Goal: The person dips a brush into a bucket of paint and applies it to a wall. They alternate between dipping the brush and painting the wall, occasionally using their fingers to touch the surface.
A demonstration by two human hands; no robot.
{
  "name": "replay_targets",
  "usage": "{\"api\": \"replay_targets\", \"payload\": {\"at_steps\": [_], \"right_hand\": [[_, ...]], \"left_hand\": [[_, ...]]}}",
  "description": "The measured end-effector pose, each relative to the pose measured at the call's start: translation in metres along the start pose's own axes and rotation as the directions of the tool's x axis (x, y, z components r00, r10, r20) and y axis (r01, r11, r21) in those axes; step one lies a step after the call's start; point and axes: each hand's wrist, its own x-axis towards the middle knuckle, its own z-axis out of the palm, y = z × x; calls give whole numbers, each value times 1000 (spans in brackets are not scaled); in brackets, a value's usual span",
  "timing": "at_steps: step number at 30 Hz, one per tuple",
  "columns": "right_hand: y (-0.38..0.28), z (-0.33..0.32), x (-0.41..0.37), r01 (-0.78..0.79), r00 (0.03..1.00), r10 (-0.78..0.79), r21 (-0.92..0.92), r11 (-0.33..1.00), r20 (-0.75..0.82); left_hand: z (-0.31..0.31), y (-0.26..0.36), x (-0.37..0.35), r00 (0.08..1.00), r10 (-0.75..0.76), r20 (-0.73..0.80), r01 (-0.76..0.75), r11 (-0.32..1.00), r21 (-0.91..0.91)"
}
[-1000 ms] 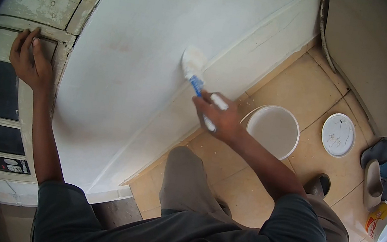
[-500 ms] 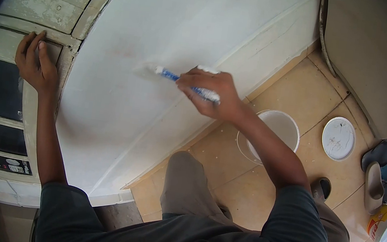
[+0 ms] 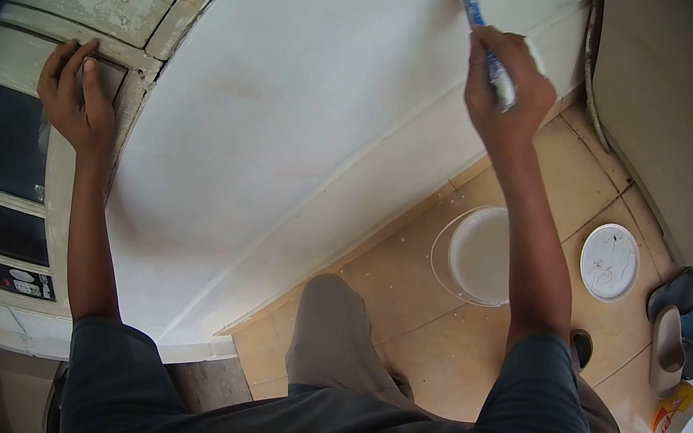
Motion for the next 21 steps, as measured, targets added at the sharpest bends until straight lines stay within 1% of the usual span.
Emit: {"api": "replay_targets", "payload": {"at_steps": [1,3,5,7,9,11,12,15,16,19,20,21], "right_hand": [[-15,11,-13,37,999,-37,24,999,20],[-56,22,-36,91,989,-93,29,995,113],[-97,26,-58,48,968,-86,164,985,236],[-124,29,-84,25,921,-162,360,932,355],[-144,30,-96,34,866,-284,518,855,411],[-153,31,-103,14,842,-320,576,817,433],[-156,33,-103,21,848,-342,619,785,405],[-169,36,-92,-189,879,-230,747,637,418],[-168,39,-92,-207,868,-239,756,621,435],[-148,47,-76,-258,874,-146,696,670,464],[-122,42,-57,-420,835,30,601,680,550],[-107,36,-44,-421,847,65,591,688,528]], "left_hand": [[0,0,0,1000,5,-4,-5,1000,-2],[1,-1,0,1000,13,-10,-13,1000,-8],[1,-2,0,1000,7,-17,-7,1000,-10],[2,-2,0,1000,8,-22,-8,1000,-9],[2,-2,0,999,19,-26,-19,1000,-2],[2,0,0,1000,1,-22,-1,1000,-10],[1,0,0,1000,-8,-20,8,1000,-12],[0,0,0,1000,0,-11,0,1000,16],[-1,0,1,1000,0,1,0,1000,20],[-3,0,0,1000,-15,14,15,1000,16],[2,-1,3,1000,-22,-3,22,1000,-3],[0,-1,-1,999,-36,9,36,999,-5]]}}
